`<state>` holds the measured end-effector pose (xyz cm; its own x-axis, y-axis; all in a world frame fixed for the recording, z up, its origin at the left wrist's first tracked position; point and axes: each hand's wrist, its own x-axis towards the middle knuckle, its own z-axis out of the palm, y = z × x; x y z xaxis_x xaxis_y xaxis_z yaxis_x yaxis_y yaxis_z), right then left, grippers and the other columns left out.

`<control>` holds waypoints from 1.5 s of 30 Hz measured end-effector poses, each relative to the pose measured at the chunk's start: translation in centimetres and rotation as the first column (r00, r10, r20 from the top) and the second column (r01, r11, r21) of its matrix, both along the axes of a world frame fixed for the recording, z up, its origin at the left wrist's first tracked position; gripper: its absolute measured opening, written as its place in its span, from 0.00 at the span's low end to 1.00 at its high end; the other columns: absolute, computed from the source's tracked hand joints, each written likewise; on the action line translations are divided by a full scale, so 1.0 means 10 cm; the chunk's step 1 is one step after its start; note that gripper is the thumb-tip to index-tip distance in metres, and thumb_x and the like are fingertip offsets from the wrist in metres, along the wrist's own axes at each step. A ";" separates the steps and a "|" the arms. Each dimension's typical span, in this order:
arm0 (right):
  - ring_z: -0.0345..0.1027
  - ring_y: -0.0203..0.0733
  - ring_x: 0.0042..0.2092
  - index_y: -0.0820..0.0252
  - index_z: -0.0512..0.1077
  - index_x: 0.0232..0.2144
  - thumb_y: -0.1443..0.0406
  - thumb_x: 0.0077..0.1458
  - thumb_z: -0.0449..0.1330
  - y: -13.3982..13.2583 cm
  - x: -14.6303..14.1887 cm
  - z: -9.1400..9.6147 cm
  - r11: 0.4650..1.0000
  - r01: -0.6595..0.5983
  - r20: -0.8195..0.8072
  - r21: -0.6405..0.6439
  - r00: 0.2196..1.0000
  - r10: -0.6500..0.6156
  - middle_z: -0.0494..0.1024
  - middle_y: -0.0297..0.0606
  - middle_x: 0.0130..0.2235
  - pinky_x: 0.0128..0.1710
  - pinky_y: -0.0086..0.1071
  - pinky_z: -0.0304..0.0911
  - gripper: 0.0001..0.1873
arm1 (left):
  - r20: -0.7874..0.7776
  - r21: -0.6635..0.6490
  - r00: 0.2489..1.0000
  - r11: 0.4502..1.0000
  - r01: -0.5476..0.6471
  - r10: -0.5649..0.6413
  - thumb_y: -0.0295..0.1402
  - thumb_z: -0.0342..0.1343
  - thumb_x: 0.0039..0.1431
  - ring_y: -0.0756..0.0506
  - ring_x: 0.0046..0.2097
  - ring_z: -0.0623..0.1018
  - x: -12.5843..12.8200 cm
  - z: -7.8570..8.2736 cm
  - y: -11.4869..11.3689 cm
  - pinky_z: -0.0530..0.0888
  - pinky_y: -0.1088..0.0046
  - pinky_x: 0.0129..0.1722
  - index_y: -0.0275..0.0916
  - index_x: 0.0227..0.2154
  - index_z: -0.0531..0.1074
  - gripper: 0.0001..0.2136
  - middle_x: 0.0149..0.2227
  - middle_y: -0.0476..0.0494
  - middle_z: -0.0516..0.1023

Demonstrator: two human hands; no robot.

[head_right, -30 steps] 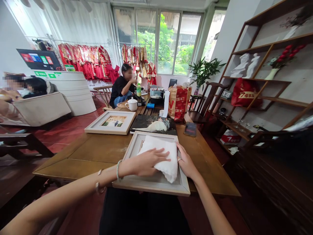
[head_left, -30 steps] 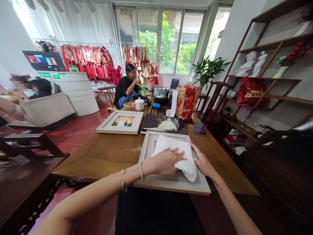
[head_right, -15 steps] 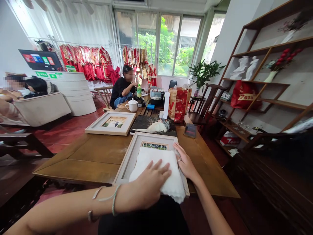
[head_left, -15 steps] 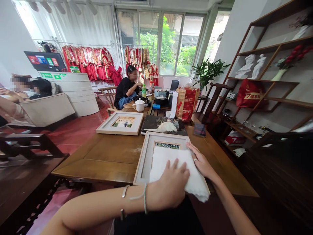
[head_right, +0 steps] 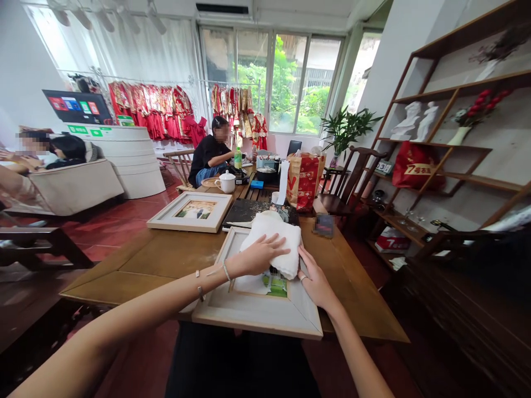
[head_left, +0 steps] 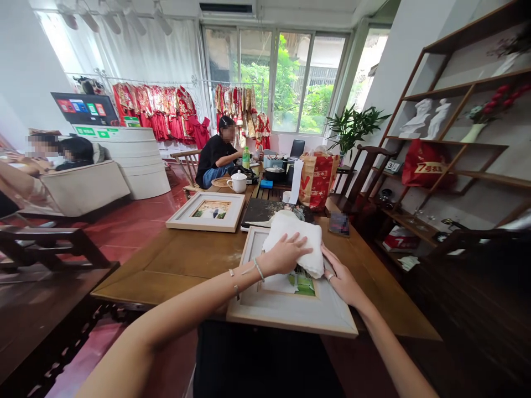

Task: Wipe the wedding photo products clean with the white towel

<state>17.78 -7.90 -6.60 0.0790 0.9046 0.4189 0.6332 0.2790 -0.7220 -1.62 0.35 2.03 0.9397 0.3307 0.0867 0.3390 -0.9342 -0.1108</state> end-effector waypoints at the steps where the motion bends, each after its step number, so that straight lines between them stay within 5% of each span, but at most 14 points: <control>1: 0.46 0.46 0.64 0.50 0.56 0.59 0.68 0.52 0.50 0.01 0.01 -0.02 1.000 -0.006 -0.005 0.001 1.000 0.006 0.55 0.37 0.63 0.63 0.49 0.42 0.31 | -0.026 -0.041 1.000 0.999 0.001 -0.002 0.21 0.48 0.53 0.35 0.63 0.51 -0.01 -0.01 -0.01 0.57 0.47 0.55 0.41 0.59 0.56 0.28 0.62 0.37 0.54; 5: 0.45 0.45 0.64 0.51 0.59 0.58 0.67 0.53 0.49 0.09 0.06 -0.05 0.999 -0.049 0.000 0.007 0.999 0.049 0.57 0.37 0.63 0.63 0.49 0.42 0.28 | -0.057 -0.181 0.998 0.983 -0.009 -0.001 0.27 0.50 0.53 0.30 0.63 0.49 -0.12 0.02 -0.24 0.53 0.41 0.54 0.38 0.58 0.58 0.27 0.62 0.32 0.52; 9: 0.47 0.45 0.64 0.51 0.63 0.56 0.66 0.55 0.49 0.15 0.09 -0.01 0.996 -0.081 0.010 0.032 0.997 0.080 0.59 0.38 0.62 0.63 0.50 0.42 0.25 | -0.016 -0.260 0.997 0.963 0.066 -0.072 0.31 0.50 0.53 0.31 0.61 0.54 -0.30 0.20 -0.75 0.56 0.45 0.55 0.36 0.55 0.62 0.24 0.60 0.32 0.57; 13: 0.47 0.47 0.64 0.54 0.66 0.53 0.64 0.55 0.50 0.16 0.11 0.08 0.996 -0.085 0.015 0.023 0.996 0.085 0.60 0.41 0.61 0.63 0.52 0.41 0.23 | -0.036 -0.279 0.999 0.960 -0.004 -0.006 0.33 0.50 0.54 0.31 0.60 0.56 -0.41 0.35 -1.12 0.56 0.46 0.56 0.36 0.53 0.63 0.22 0.58 0.33 0.60; 16: 0.48 0.47 0.63 0.53 0.68 0.52 0.64 0.55 0.50 0.13 0.08 0.14 0.997 -0.082 0.018 -0.001 0.996 0.082 0.63 0.39 0.60 0.62 0.54 0.41 0.21 | -0.048 -0.230 0.992 0.966 -0.121 0.112 0.33 0.50 0.54 0.30 0.61 0.56 -0.37 0.28 -1.08 0.55 0.43 0.56 0.36 0.54 0.62 0.23 0.59 0.32 0.59; 20: 0.47 0.47 0.64 0.52 0.69 0.50 0.65 0.55 0.50 0.09 0.04 0.14 0.996 -0.089 0.030 -0.025 0.996 0.090 0.66 0.39 0.58 0.62 0.55 0.41 0.21 | -0.056 -0.105 0.964 0.959 -0.263 0.259 0.31 0.53 0.53 0.29 0.62 0.52 -0.20 0.05 -0.72 0.55 0.41 0.54 0.36 0.58 0.57 0.28 0.62 0.31 0.54; 27: 0.44 0.44 0.65 0.52 0.61 0.57 0.61 0.58 0.47 0.09 0.08 -0.04 0.998 -0.047 -0.024 -0.044 0.999 0.046 0.57 0.38 0.62 0.63 0.49 0.40 0.23 | -0.011 -0.018 0.973 0.973 -0.231 0.231 0.27 0.52 0.52 0.31 0.62 0.52 0.08 -0.12 -0.24 0.55 0.49 0.56 0.32 0.58 0.55 0.29 0.61 0.28 0.53; 32: 0.42 0.45 0.65 0.49 0.56 0.59 0.60 0.58 0.47 0.12 0.09 -0.09 0.998 -0.048 -0.090 -0.052 0.995 0.043 0.51 0.35 0.65 0.63 0.48 0.40 0.26 | 0.023 -0.089 0.994 0.991 -0.101 0.103 0.29 0.50 0.53 0.32 0.62 0.53 0.01 -0.14 -0.39 0.56 0.49 0.56 0.33 0.57 0.56 0.26 0.60 0.29 0.54; 38: 0.45 0.44 0.64 0.50 0.58 0.58 0.64 0.55 0.49 0.16 0.11 -0.03 0.997 -0.076 -0.057 -0.031 0.996 0.074 0.54 0.37 0.64 0.63 0.48 0.39 0.27 | -0.049 -0.233 0.997 0.971 0.048 -0.061 0.31 0.50 0.54 0.33 0.60 0.57 -0.31 0.18 -0.87 0.60 0.52 0.55 0.36 0.56 0.59 0.24 0.59 0.32 0.58; 41: 0.46 0.45 0.64 0.50 0.60 0.57 0.63 0.54 0.51 0.17 0.11 0.02 0.997 -0.077 -0.022 -0.013 0.997 0.077 0.57 0.39 0.63 0.63 0.49 0.41 0.26 | -0.074 -0.230 0.997 0.973 -0.014 -0.003 0.31 0.50 0.55 0.34 0.60 0.57 -0.40 0.24 -1.02 0.59 0.50 0.55 0.37 0.56 0.58 0.25 0.59 0.33 0.58; 45: 0.48 0.46 0.63 0.52 0.64 0.55 0.64 0.55 0.50 0.15 0.08 0.04 0.998 -0.063 0.023 -0.022 0.998 0.063 0.61 0.40 0.61 0.63 0.50 0.42 0.24 | -0.110 -0.125 0.981 0.977 -0.172 0.159 0.28 0.52 0.54 0.32 0.60 0.57 -0.31 0.10 -0.90 0.59 0.45 0.54 0.35 0.56 0.59 0.25 0.60 0.30 0.57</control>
